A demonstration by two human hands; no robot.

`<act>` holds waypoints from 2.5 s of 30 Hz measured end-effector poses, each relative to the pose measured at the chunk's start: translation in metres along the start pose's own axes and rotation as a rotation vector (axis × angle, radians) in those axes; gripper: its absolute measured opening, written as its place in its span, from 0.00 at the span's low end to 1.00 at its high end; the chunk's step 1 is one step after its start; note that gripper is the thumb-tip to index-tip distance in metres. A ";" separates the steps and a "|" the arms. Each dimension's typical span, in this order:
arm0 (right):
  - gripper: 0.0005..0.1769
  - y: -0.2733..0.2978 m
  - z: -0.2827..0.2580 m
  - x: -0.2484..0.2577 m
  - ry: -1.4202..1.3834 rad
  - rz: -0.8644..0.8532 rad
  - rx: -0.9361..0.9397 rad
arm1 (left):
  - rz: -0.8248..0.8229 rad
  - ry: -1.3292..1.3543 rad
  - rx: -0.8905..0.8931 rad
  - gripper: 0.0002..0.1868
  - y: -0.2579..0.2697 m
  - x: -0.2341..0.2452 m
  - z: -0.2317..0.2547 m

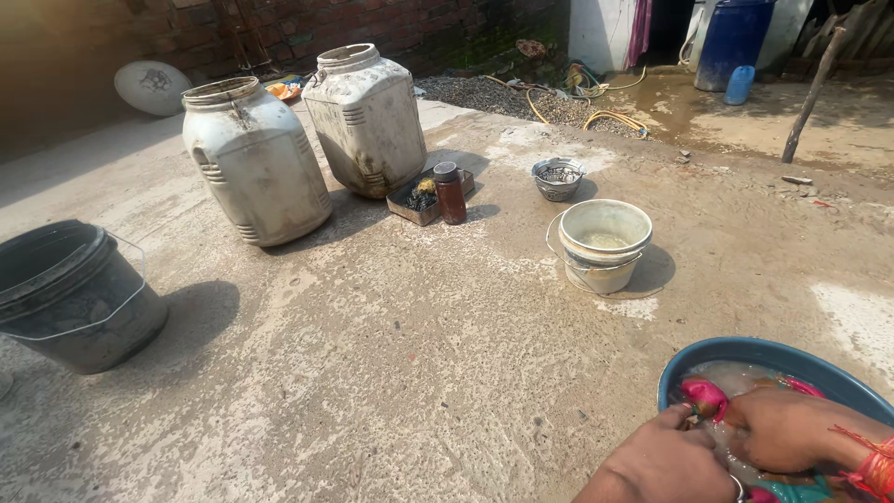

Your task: The person washes a cloth by hand in a bucket of water, rubbing the fabric against itself and the ground, and wringing it out.

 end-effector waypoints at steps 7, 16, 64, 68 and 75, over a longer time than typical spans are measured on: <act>0.16 0.010 -0.060 0.009 -0.171 -0.012 0.073 | 0.189 0.079 0.042 0.11 0.056 -0.027 -0.011; 0.17 0.036 -0.153 0.028 -0.029 -0.049 0.327 | 0.338 0.168 0.065 0.14 0.141 -0.012 -0.029; 0.20 0.114 -0.607 -0.004 0.152 0.451 1.049 | -0.144 0.017 0.478 0.13 0.650 0.185 -0.061; 0.22 0.110 -0.617 -0.012 0.181 0.518 0.935 | -0.076 0.031 0.511 0.09 0.653 0.182 -0.060; 0.23 0.103 -0.616 -0.010 0.204 0.514 0.891 | -0.624 -0.013 0.840 0.15 0.607 0.184 -0.059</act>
Point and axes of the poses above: each hand's wrist, its own y-axis away from the middle knuckle, its own x-axis out of the back of the hand, z = x × y, the point moved 3 cm from there along -y, towards the middle knuckle, and after that the axes turned 9 degrees about x, right-handed, at the moved point
